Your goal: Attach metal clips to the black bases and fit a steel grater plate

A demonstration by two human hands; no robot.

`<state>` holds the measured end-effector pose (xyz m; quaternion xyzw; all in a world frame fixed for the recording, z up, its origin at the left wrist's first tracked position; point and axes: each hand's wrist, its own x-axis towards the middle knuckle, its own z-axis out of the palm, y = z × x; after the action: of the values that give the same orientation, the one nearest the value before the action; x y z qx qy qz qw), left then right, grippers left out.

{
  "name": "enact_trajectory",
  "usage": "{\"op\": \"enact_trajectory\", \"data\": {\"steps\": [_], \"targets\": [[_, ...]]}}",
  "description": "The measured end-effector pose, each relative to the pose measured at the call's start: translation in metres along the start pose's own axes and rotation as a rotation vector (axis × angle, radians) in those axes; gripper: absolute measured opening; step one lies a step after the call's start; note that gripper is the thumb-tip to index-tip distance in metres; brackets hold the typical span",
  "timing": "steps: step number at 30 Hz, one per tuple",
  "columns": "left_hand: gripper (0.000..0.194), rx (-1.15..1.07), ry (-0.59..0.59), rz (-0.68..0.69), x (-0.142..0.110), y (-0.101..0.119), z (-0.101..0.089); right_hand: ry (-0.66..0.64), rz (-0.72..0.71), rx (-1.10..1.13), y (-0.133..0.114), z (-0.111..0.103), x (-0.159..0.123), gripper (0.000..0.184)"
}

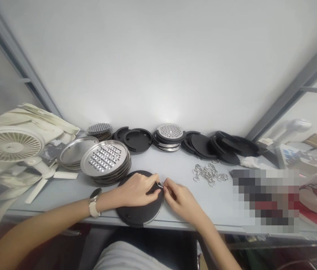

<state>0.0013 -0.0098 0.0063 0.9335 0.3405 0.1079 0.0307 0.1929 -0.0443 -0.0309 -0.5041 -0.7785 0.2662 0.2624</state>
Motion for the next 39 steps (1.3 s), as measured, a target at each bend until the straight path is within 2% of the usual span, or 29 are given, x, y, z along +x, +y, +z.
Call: {"op": "enact_trajectory", "data": {"steps": [20,27,39], "targets": [[0.015,0.048,0.024,0.036,-0.0008,-0.0017,0.0023,-0.035,0.018,-0.020,0.0016,0.0000,-0.0003,0.031],[0.015,0.047,0.012,0.030,-0.0010,-0.0007,0.0013,-0.005,0.040,0.041,0.0029,0.0032,0.0002,0.021],[0.017,0.064,0.010,0.017,-0.0007,-0.0008,0.0017,-0.016,0.033,0.018,0.0033,0.0029,-0.0012,0.023]]}}
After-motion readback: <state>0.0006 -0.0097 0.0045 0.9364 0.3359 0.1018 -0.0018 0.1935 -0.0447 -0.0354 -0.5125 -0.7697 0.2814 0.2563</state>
